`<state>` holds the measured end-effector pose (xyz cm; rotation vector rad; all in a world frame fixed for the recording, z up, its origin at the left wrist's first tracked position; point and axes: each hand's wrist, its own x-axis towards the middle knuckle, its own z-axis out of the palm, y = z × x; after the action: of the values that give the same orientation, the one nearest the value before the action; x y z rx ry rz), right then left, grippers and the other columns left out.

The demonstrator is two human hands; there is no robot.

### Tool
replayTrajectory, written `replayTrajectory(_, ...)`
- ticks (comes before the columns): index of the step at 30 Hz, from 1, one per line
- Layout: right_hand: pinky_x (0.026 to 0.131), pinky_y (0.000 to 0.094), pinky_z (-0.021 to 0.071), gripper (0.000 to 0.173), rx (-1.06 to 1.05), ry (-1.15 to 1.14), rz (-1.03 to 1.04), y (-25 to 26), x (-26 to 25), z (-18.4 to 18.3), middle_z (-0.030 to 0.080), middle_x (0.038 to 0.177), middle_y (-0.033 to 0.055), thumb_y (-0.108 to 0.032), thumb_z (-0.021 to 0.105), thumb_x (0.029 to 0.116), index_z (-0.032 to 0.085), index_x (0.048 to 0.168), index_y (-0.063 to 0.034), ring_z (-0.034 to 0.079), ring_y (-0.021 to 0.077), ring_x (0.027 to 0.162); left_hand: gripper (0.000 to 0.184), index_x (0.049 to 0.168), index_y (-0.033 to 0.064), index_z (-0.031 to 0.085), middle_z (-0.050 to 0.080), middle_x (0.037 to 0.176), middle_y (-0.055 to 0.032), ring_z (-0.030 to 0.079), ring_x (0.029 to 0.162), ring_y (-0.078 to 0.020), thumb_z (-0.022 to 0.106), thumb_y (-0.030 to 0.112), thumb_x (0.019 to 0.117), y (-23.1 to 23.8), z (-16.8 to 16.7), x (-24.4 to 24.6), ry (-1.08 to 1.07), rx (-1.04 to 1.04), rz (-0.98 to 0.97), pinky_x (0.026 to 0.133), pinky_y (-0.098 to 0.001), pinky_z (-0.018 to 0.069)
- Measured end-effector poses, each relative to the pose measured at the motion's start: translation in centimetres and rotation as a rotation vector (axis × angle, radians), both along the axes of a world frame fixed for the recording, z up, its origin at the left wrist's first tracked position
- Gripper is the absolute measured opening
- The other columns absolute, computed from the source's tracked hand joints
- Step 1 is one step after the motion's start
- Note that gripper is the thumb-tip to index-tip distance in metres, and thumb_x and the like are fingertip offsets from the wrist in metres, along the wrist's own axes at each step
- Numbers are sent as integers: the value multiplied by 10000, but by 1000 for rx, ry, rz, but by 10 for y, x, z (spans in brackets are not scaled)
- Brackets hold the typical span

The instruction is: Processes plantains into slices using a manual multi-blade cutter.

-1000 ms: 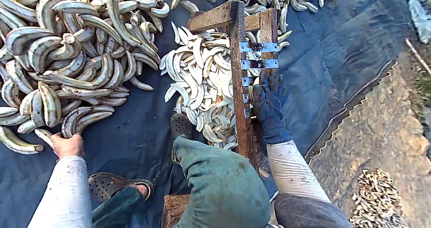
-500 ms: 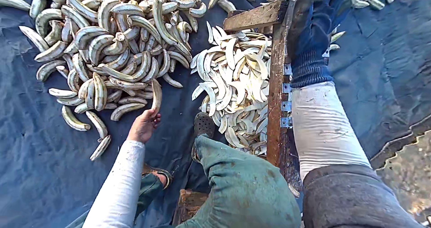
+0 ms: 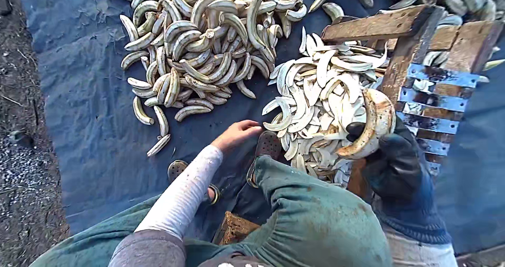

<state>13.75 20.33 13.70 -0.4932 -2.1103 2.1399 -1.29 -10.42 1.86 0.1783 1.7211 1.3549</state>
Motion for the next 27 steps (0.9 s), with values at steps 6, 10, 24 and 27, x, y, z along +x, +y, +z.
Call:
replayTrajectory(6,1112,647,364,755,1211,-481,-119,36,119,20,549,1440,275,-550,520,958,454,1534,-66,524,456,1327,594,1423,-65,503,487,1430,-381,437,1369,-552,633,304,976,-175,-76,-26,303,-912,449,1126,-686,330)
replayTrajectory(10,1058,698,375,758,1371,-471,-110,13,150,-5,590,1332,331,-568,440,962,506,1491,-29,552,541,1231,638,1476,-81,441,369,1529,-393,333,1456,-537,651,255,975,-197,-69,0,164,-1091,414,1177,-636,289)
replayTrajectory(24,1197,706,11,621,1357,-552,-211,73,1,-17,100,1726,79,-550,149,1061,234,1636,-331,46,349,1589,546,1466,-16,482,419,1518,-338,358,1443,-526,649,152,974,-186,-72,5,277,-1237,147,1078,-775,293)
replayTrajectory(27,1207,682,-16,642,1380,-631,-243,93,-56,-11,59,1730,77,-561,131,1058,154,1651,-314,22,324,1592,507,1440,-28,508,449,1487,-348,395,1408,-547,647,125,977,-187,-67,4,301,-1184,89,1050,-793,306)
